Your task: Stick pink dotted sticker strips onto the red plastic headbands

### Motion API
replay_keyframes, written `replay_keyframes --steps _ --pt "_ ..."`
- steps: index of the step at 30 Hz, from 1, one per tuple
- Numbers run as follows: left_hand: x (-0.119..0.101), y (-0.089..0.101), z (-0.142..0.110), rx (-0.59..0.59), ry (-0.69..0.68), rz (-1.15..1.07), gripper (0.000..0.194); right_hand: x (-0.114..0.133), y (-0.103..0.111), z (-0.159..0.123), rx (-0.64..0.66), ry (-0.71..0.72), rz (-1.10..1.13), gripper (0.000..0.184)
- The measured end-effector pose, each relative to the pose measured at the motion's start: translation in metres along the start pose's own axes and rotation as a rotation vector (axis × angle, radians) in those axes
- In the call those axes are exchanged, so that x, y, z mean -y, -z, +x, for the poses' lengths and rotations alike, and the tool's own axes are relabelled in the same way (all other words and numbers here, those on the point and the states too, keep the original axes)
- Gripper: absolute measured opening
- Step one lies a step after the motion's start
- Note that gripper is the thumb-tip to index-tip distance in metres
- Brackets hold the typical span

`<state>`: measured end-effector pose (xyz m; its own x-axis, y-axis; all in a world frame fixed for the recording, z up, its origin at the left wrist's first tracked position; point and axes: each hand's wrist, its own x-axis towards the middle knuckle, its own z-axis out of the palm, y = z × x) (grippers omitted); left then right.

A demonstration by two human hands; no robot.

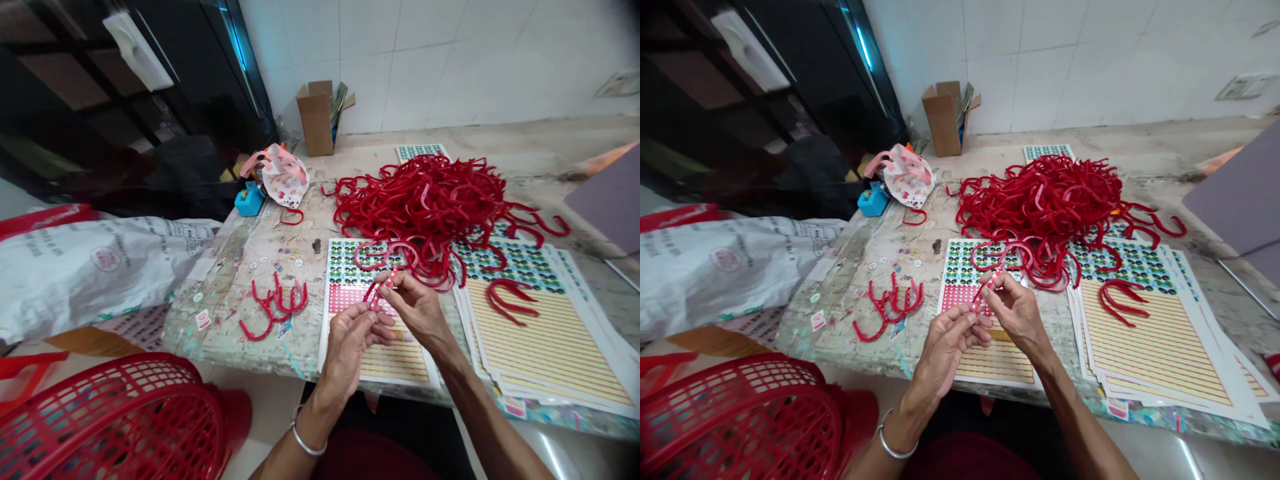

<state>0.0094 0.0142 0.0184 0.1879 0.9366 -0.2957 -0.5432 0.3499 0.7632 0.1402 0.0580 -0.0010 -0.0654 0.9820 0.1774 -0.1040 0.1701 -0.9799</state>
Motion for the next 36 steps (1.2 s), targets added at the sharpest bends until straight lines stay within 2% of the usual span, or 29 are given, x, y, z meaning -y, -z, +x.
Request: replay_keyframes --steps 11,16,25,30,36 --pt "-0.0006 -0.0009 0.0015 0.014 0.011 0.01 0.017 -0.0012 -0.0003 0.0013 -0.002 0.035 -0.068 0.014" --pt "0.0013 -0.0019 0.0035 -0.051 -0.002 0.073 0.023 -0.0025 -0.0006 -0.0006 0.0 0.047 -0.096 0.013" --pt "0.0052 0.0002 0.0051 -0.137 -0.024 0.119 0.019 0.0001 -0.0081 -0.0086 -0.186 0.242 -0.432 0.007" --pt "0.0031 -0.0014 0.0044 -0.153 -0.009 0.11 0.017 -0.0014 -0.0049 -0.0064 -0.187 0.346 -0.558 0.01" --pt "0.0037 -0.0013 0.0036 -0.141 -0.003 0.084 0.017 -0.0032 -0.0045 -0.0059 -0.178 0.313 -0.528 0.01"
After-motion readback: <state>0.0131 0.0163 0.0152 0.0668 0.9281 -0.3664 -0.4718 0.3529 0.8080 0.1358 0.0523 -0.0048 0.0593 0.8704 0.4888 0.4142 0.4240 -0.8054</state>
